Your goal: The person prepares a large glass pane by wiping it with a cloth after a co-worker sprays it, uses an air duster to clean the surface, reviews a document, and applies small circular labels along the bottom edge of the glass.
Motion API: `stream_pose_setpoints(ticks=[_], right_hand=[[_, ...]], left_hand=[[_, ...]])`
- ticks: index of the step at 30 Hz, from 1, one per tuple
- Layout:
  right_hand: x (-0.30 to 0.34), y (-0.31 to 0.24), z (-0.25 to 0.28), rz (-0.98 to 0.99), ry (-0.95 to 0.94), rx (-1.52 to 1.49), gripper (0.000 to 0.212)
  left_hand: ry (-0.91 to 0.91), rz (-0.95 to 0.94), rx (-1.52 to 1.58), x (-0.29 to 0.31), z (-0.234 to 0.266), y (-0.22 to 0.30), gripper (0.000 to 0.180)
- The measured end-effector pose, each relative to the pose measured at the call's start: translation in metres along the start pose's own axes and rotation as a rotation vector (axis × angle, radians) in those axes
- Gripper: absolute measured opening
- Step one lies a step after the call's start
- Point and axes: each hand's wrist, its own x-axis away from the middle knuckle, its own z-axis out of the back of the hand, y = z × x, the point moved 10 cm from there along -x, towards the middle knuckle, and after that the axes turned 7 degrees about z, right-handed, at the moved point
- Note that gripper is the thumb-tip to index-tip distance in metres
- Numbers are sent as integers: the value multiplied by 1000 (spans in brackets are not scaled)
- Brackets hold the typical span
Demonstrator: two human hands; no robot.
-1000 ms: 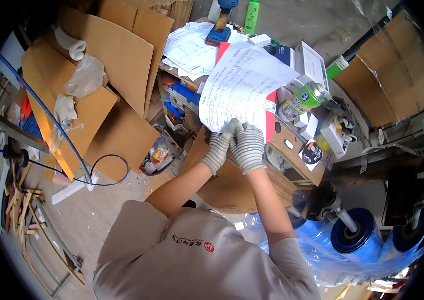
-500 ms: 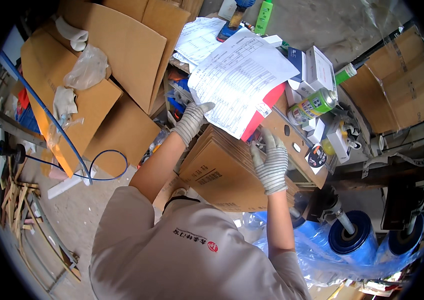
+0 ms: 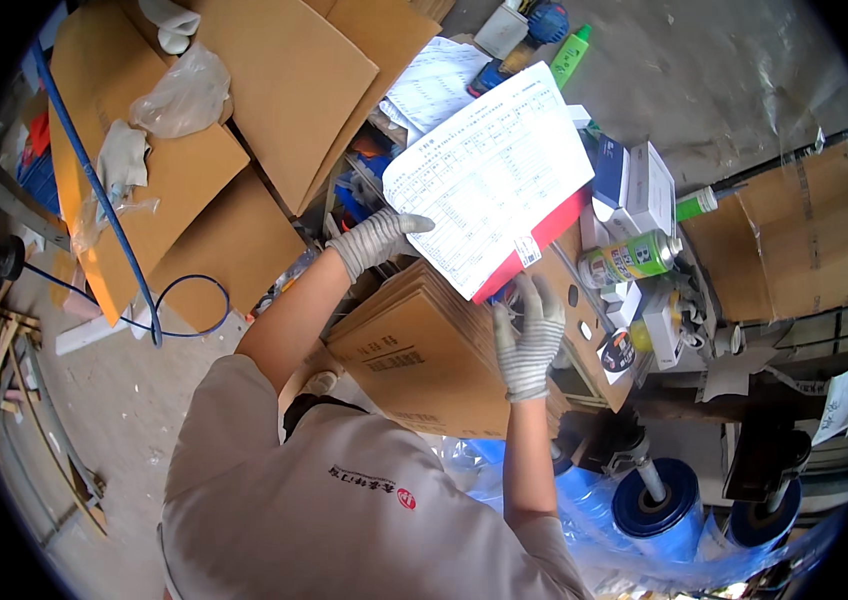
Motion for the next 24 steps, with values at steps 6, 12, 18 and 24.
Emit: stream_pose_setpoints(ticks=[6, 12, 18, 24], right_hand=[[-44, -13, -39, 169, -96, 105, 61], [-52, 15, -72, 27, -219, 98, 68], [-66, 40, -82, -133, -331, 99, 84], [-74, 40, -84, -227, -446, 131, 90]], left_hand=[[-100, 13, 62, 7, -8, 4, 69], [-147, 43, 79, 9, -10, 5, 68], [-65, -11, 132, 13, -8, 14, 71], [45, 39, 194, 7, 26, 10, 69]])
